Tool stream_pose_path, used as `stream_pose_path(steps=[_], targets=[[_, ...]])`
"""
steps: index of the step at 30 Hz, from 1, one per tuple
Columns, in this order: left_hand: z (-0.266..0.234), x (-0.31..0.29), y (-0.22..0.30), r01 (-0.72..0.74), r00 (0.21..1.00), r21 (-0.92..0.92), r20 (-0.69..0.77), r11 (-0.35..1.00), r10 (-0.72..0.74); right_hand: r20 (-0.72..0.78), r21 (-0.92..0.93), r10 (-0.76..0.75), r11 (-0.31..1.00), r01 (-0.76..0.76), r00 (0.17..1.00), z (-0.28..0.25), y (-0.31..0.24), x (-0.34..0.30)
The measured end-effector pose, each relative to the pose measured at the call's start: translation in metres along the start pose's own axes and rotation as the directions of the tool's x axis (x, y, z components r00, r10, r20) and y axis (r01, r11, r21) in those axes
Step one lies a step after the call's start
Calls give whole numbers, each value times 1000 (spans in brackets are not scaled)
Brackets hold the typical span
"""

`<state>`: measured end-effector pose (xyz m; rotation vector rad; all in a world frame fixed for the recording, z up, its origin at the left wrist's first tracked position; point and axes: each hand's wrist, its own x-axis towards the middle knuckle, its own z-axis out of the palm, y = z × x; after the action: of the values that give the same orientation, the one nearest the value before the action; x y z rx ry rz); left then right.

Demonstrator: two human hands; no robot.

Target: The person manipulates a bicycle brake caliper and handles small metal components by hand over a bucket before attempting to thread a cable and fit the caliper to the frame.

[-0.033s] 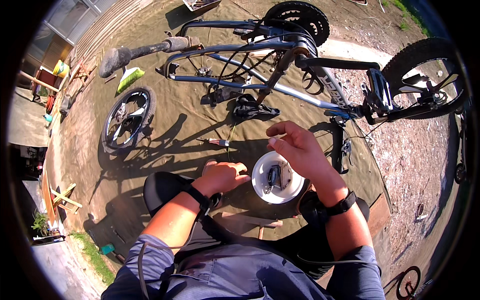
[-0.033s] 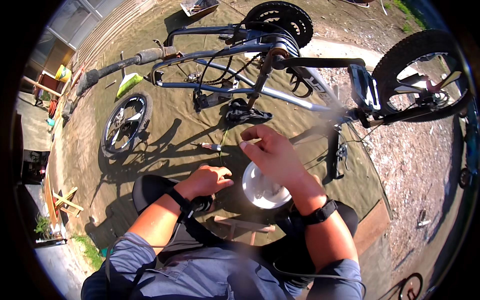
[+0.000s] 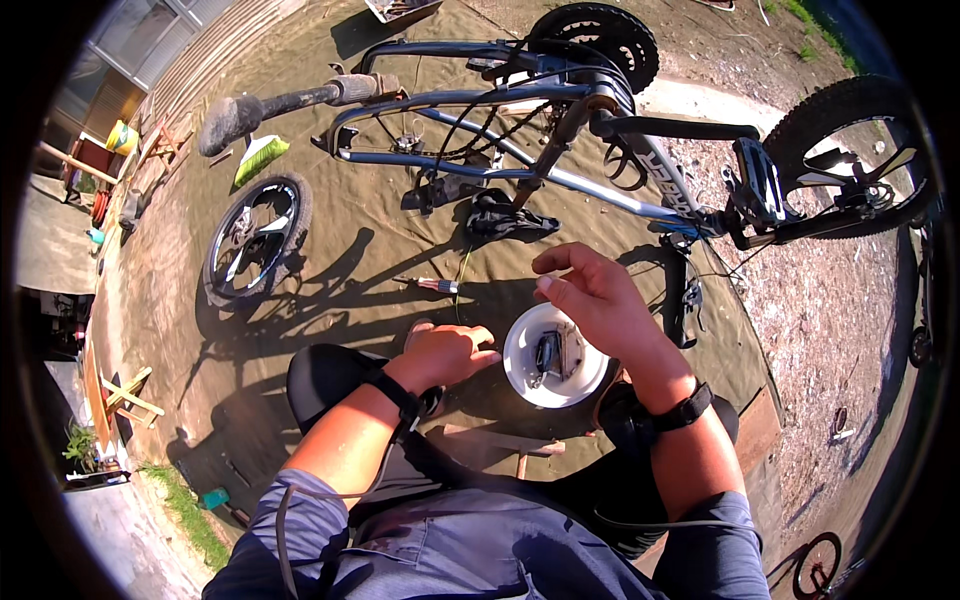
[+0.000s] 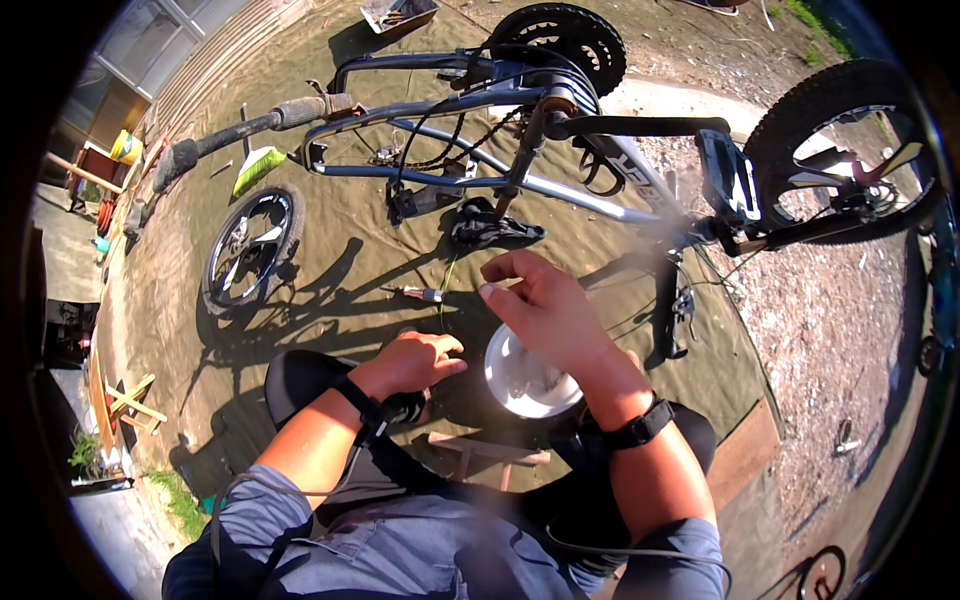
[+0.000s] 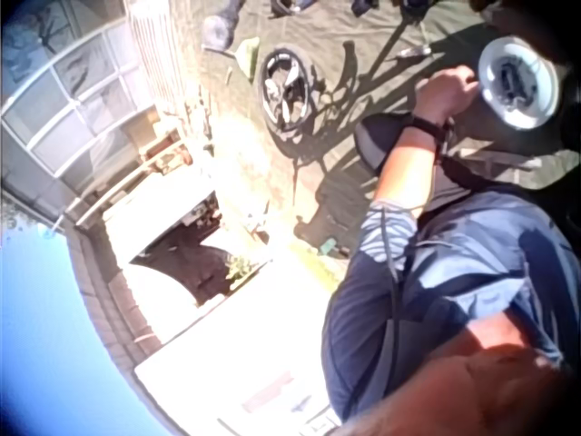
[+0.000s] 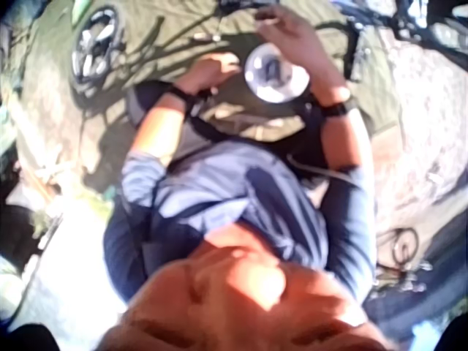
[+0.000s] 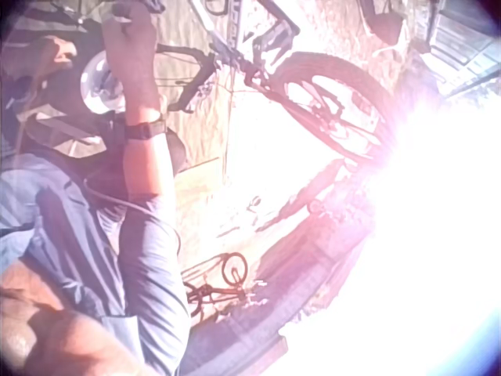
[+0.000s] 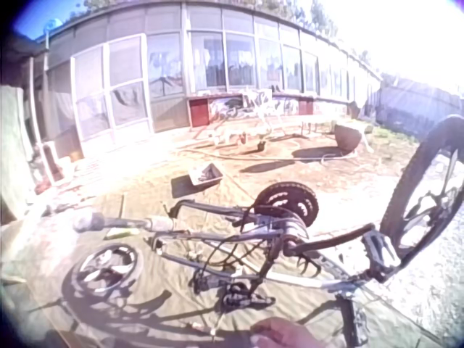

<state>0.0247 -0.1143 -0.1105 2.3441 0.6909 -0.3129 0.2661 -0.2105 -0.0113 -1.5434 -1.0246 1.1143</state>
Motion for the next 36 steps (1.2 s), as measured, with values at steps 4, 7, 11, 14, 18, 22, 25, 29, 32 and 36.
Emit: stream_pose_path(steps=[4, 7, 11, 14, 18, 22, 25, 29, 32, 36], targets=[[-1, 1, 2, 30, 999, 14, 43, 999, -31, 2, 25, 2, 1000, -2, 1000, 0, 6, 0], [1, 2, -2, 67, 993, 28, 98, 997, -70, 5, 34, -6, 999, 6, 1000, 0, 7, 1], [0, 3, -1, 69, 991, 25, 110, 997, -71, 2, 73, -20, 997, 20, 1000, 1, 9, 2], [0, 3, -1, 67, 992, 28, 109, 997, -69, 13, 81, -31, 996, 29, 999, 1, 12, 2], [-3, 1, 0, 74, 990, 39, 114, 997, -77, 26, 63, 12, 998, -14, 1000, 0, 4, 1], [-2, 0, 3, -2, 1000, -4, 1, 1000, 2, 60, 36, 42, 998, -44, 997, -2, -2, 0], [-2, 0, 2, -3, 1000, 1, -2, 1000, 3, 89, 13, 86, 996, -87, 992, -2, -8, -1], [-3, 0, 3, -2, 1000, 3, -2, 1000, 2, 92, 17, 78, 997, -79, 993, -1, -5, 0], [-2, 0, 3, -4, 1000, -2, -7, 1000, 4, 93, 11, 89, 996, -91, 992, -2, -6, 0], [-2, 0, 3, -6, 1000, -10, -8, 1000, 6, 97, -22, 86, 996, -84, 992, -1, -7, 0]])
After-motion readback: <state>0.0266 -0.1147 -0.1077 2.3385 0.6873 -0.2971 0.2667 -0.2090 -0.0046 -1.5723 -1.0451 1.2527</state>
